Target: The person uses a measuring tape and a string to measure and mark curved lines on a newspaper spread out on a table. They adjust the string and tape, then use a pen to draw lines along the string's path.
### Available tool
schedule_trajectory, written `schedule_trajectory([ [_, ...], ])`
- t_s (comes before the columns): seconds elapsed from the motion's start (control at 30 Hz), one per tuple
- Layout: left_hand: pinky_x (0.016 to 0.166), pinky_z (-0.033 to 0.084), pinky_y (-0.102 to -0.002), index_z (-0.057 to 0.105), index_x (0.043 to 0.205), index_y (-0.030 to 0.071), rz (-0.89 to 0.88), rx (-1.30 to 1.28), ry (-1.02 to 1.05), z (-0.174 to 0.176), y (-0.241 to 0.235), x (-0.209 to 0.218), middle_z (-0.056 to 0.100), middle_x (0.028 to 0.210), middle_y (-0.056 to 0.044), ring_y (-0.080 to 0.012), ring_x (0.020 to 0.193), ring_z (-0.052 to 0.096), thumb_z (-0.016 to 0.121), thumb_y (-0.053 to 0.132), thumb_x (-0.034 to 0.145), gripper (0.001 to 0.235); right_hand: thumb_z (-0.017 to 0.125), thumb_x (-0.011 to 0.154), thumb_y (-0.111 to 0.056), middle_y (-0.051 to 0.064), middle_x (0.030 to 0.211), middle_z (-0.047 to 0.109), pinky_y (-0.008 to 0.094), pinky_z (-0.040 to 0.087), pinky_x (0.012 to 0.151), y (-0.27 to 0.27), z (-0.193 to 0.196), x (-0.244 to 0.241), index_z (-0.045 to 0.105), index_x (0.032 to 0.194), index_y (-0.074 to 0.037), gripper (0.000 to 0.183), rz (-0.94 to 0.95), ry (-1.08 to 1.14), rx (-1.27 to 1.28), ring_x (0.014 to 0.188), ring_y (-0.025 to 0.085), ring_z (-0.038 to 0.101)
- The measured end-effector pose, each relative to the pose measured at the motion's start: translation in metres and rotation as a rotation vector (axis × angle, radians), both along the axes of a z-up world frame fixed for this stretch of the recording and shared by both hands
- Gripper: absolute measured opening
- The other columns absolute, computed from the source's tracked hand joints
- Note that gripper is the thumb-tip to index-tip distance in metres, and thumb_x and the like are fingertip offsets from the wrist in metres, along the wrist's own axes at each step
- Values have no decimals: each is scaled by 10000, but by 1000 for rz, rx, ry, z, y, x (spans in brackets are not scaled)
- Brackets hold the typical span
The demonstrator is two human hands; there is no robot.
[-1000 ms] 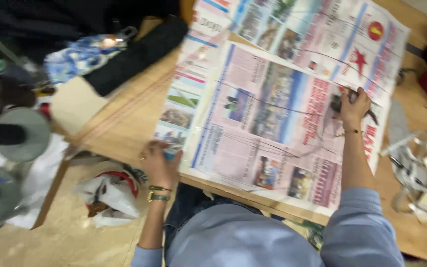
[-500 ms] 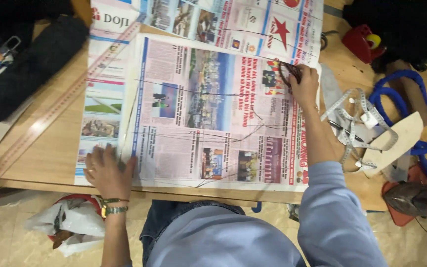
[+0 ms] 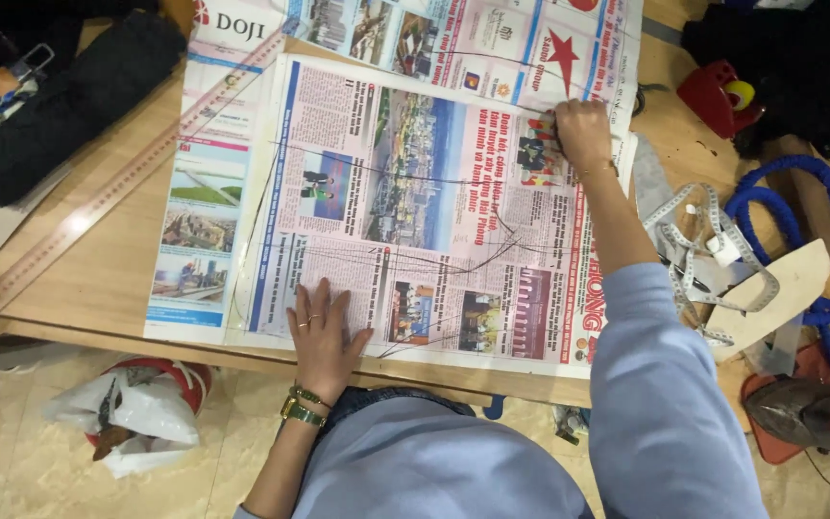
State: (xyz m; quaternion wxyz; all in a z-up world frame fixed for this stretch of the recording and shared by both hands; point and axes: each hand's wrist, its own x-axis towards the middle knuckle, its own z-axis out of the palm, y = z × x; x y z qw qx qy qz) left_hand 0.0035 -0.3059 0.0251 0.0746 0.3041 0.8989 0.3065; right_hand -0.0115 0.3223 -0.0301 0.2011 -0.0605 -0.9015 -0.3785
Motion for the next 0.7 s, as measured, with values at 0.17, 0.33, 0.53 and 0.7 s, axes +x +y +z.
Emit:
schedule_trajectory([
  [0.17, 1128, 156, -748, 543, 1408, 110, -29, 3, -2, -7, -3, -5, 345, 1591, -191, -522, 1505, 165, 817, 403, 809, 721, 667, 936, -158, -32, 763, 689, 358, 525, 733, 0, 67, 25, 681, 909, -234, 81, -125, -59, 11, 725, 147, 715],
  [0.33, 1116, 97, -780, 555, 1399, 128, -79, -16, -147, 6, -5, -16, 332, 1591, -185, -520, 1519, 93, 785, 443, 853, 671, 661, 852, -112, 261, 740, 720, 553, 597, 518, -156, 211, 53, 760, 912, 13, 170, -692, -172, -768, 747, 477, 754],
  [0.53, 1170, 222, -641, 440, 1497, 77, -235, 211, -679, 71, 13, -45, 413, 1528, -221, -508, 1511, 162, 672, 410, 966, 669, 633, 911, -161, 357, 1226, 651, 602, 518, 973, -307, 193, 55, 627, 1226, 73, 392, -241, -335, -2001, 1164, 496, 642],
  [0.7, 1128, 282, -666, 257, 1579, 82, -74, 526, -1156, 90, 20, -65, 312, 1497, -269, -506, 1414, 249, 599, 575, 873, 927, 565, 987, -78, 258, 1226, 574, 532, 552, 993, -401, 133, -17, 485, 1048, -73, 101, -33, 235, -2870, 1127, 400, 661],
])
